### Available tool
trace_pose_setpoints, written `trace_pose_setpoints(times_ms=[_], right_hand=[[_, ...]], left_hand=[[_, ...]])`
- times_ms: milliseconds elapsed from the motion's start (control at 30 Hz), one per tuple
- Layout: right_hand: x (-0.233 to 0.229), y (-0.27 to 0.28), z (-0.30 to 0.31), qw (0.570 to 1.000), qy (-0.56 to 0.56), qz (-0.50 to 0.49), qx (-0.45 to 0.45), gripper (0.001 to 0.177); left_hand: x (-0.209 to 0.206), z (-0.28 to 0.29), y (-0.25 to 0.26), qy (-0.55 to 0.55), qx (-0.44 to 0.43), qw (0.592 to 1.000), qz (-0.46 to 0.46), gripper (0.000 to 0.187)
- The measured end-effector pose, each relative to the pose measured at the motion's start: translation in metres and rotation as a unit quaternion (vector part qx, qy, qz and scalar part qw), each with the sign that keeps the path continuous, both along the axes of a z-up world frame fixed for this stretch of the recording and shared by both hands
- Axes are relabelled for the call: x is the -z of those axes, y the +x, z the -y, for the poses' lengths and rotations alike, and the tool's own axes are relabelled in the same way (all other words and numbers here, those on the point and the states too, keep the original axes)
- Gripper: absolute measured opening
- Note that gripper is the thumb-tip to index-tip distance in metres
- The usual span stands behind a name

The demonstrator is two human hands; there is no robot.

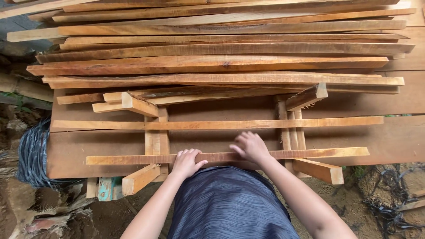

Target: Organizing and bundling thin wood strips using plastic ties in a workshop.

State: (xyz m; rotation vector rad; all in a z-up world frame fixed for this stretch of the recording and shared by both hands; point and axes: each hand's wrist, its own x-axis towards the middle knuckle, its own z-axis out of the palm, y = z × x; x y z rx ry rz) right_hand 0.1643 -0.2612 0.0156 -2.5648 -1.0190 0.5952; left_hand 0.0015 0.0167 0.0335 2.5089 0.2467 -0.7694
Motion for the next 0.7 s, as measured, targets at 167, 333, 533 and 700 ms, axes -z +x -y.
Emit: trace_pose_setpoints(times_ms=[167, 333, 533, 700], right_hand=[[-0.033, 0.031, -0.06, 0.994, 0.052, 0.096, 0.03, 0.05], [0.002, 0.047, -0.078, 0.996, -0.081, -0.014, -0.026, 0.05], [-0.02, 0.025, -0.062, 0.981, -0.116, -0.135, -0.073, 0.057], [-0.025, 0.003, -0.049, 0.962, -0.162, -0.21, -0.068, 0.059]], left_hand=[[-0.001, 0.004, -0.005, -0.017, 0.002, 0.999, 0.042, 0.052], [0.024, 0.013, -0.019, 0.064, 0.029, 0.991, 0.112, 0.081], [0.055, 0.022, -0.035, 0.186, 0.058, 0.954, 0.227, 0.096], [0.062, 0.024, -0.037, 0.199, 0.066, 0.952, 0.223, 0.095]])
